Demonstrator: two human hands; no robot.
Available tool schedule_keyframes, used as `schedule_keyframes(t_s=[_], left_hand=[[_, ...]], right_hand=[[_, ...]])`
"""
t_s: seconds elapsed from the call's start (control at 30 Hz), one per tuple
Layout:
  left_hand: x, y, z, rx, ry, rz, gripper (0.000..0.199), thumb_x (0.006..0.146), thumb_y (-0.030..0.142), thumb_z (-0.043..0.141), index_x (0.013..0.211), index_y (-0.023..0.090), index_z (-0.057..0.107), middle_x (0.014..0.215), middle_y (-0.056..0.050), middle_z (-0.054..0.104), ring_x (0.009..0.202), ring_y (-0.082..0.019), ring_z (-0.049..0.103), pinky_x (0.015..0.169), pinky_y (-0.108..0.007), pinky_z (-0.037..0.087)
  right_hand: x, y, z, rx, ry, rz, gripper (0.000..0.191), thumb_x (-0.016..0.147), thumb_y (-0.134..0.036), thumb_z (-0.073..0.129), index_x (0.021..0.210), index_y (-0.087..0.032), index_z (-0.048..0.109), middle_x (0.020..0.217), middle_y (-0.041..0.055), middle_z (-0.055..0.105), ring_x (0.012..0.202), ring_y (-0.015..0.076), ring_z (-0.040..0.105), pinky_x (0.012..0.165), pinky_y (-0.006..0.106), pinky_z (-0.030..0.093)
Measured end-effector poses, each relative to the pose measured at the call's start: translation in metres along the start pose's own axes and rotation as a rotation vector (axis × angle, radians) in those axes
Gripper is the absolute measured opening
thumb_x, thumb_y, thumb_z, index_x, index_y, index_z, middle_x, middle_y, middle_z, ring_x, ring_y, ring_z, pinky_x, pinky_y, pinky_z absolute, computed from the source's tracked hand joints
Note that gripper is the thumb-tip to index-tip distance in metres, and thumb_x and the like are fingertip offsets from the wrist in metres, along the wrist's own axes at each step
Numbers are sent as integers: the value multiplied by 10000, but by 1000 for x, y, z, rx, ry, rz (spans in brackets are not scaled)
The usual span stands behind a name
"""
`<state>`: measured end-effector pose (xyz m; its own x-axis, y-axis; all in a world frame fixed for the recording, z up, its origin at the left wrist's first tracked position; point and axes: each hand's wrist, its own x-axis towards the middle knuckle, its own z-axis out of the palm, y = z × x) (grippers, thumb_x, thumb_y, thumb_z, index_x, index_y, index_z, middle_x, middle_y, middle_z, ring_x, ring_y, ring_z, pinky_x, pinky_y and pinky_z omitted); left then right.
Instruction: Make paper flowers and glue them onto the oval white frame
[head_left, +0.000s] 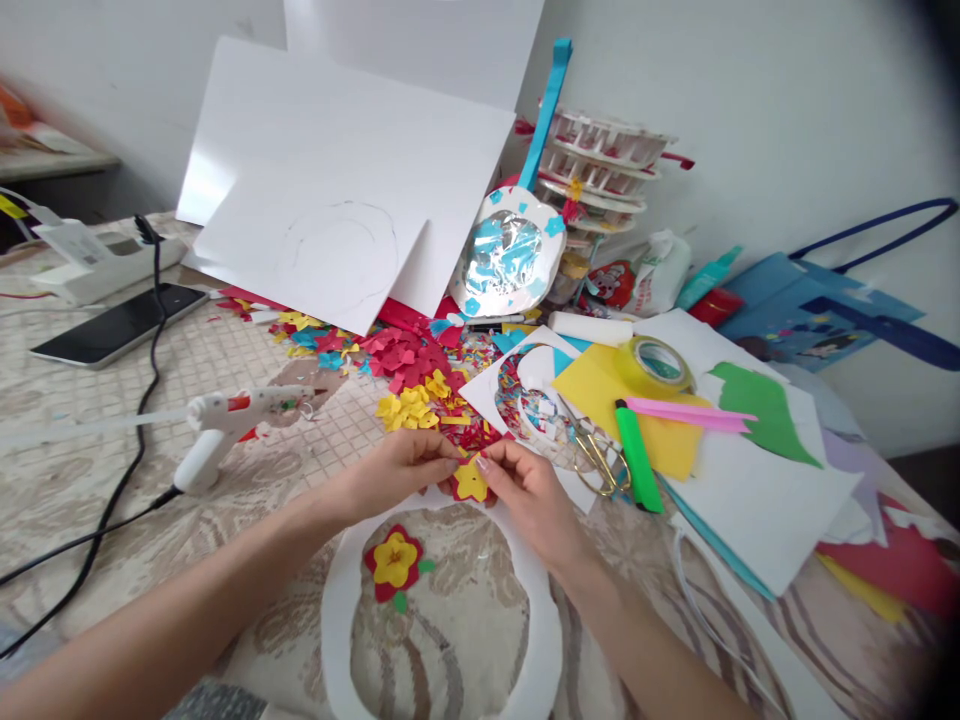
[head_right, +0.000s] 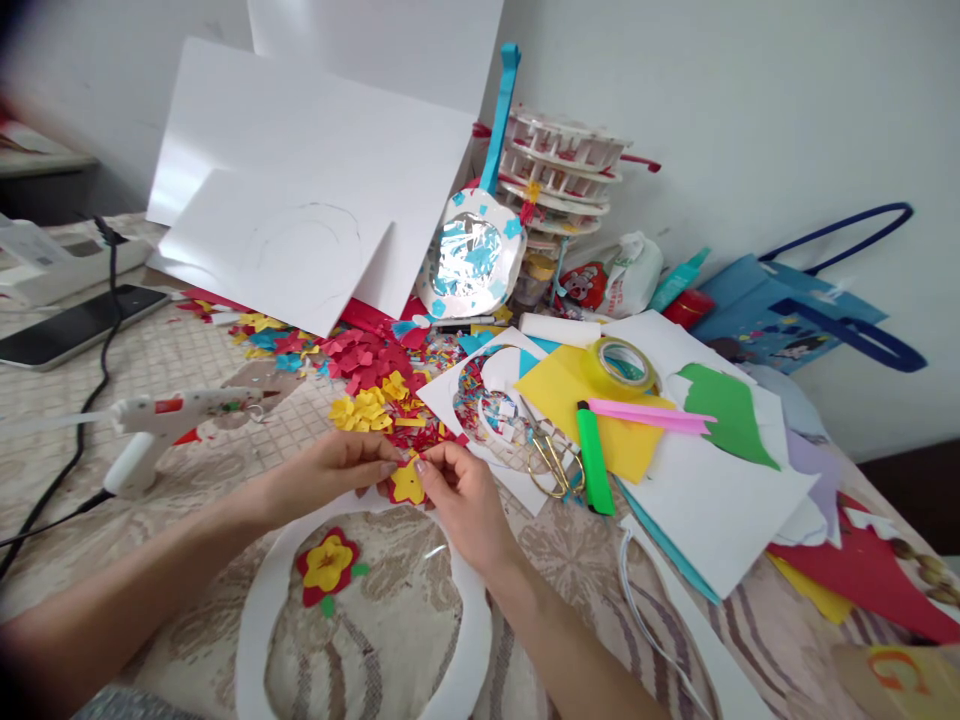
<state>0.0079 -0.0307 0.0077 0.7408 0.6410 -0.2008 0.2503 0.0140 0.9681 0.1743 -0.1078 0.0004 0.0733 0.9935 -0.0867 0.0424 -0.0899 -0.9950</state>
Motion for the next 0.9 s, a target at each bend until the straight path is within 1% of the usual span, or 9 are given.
schedule_keyframes(t_s=[0.1,0.2,0.3,0.47,0.6,0.73,0.83,0.9], left_hand=[[-1,1,0,-10,-13,-17,218,827,330,515,859,135,608,694,-10,630,563,-95,499,530,-211,374],[0,1,1,-7,-17,-20,249,808,376,546,811,133,601,706,-14,629,580,-100,509,529,-209,371],[1,-1,1,-17,-23,-32,252,800,380,556,817,133,605,704,-15,625,574,-101,506,521,-209,365],[1,1,-1,-31,13,-25,264,819,378,528,791,129,611,634,5,583,548,-95,467,526,-213,364],[2,0,0,-34,21,-37,321,841,422,492,731,135,585,636,-3,601,543,-94,469,530,-215,371],[4,-5,0,-45,-9,-40,311,821,438,533,754,140,588,633,0,608,533,-93,477,506,-210,362],[4,-5,0,-51,10,-37,312,800,437,562,706,140,579,599,7,595,518,-89,471,498,-206,359],[3,-3,0,-57,26,-46,336,808,451,545,683,140,570,600,2,597,523,-91,478,500,-208,365]], right_hand=[[1,2,0,8,-1,0,199,834,-348,582,763,-163,566,667,-17,551,574,96,484,530,219,396],[1,5,0,5,-17,-2,200,839,-349,581,772,-160,573,673,-10,563,576,98,489,532,221,400],[2,7,0,15,-18,0,205,840,-355,581,777,-160,575,677,-6,572,569,96,495,524,218,405],[2,3,-2,46,-15,42,227,823,-371,595,734,-165,561,637,-18,561,553,95,512,513,211,414],[2,3,-3,51,-19,44,232,825,-365,592,716,-164,554,612,-25,554,533,87,503,513,207,410],[2,4,-2,61,-24,40,241,832,-376,586,723,-162,556,610,-24,557,535,87,503,506,201,405],[1,3,-3,76,-23,53,250,840,-395,569,740,-167,559,599,-20,572,531,91,512,511,204,411],[2,3,-4,66,-23,62,243,836,-383,574,727,-167,557,582,-22,573,519,90,515,511,203,413]])
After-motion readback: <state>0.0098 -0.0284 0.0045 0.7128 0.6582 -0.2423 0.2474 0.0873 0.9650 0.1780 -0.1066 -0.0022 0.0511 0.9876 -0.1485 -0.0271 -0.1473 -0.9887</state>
